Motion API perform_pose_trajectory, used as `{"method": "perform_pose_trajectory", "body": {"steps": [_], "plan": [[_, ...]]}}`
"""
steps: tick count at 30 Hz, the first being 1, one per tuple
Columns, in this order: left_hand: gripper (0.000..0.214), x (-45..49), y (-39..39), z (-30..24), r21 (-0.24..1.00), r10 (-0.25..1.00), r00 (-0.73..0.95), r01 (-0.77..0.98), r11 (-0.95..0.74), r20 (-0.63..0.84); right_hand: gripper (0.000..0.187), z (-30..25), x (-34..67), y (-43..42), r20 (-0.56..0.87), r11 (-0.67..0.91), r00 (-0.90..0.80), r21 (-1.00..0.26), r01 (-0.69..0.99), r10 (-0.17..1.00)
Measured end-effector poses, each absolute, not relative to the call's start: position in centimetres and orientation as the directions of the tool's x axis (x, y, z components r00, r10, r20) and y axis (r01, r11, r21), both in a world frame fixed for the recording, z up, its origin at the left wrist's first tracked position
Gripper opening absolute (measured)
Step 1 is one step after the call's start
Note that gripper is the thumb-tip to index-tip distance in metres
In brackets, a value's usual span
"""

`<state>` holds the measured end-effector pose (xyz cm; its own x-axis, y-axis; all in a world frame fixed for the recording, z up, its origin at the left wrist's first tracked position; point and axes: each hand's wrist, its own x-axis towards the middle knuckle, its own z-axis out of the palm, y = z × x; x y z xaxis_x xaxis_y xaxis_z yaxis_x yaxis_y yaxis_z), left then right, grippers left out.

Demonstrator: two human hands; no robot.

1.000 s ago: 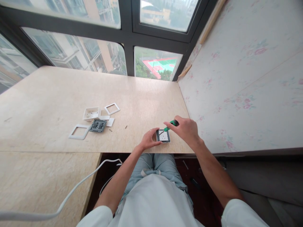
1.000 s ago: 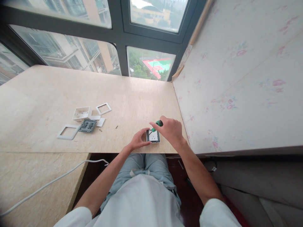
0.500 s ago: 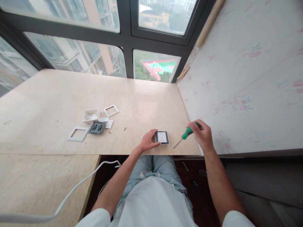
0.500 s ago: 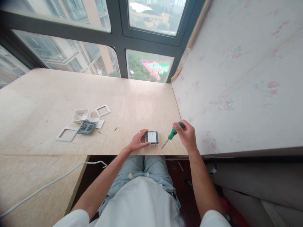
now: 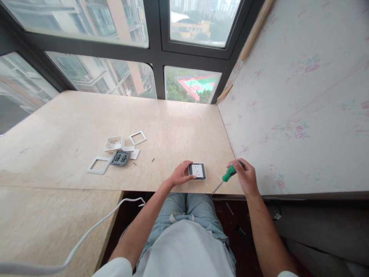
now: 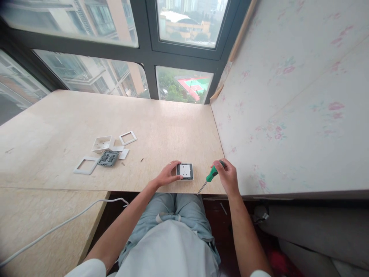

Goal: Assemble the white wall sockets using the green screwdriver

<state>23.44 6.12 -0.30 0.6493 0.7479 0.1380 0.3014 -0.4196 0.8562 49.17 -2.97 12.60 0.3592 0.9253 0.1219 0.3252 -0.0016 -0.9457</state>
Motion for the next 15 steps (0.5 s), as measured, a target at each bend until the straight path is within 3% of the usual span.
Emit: {"method": "perform_pose_trajectory", "body": {"steps": [8,15], "plan": [[0.066,23.3,5.8,0.1,0.874,0.758,0.644,0.304,-0.379,0.104,0.039,11.0,49.4,-2.8,0.113,0.028,0.357,-0.972,0.233,0.927],[0.082,23.5,5.5,-0.1,0.859,0.780,0.623,0.364,-0.360,0.062,0.041,10.2,49.9,-3.0,0.066,0.015,0.361,-0.990,0.141,0.930]]}}
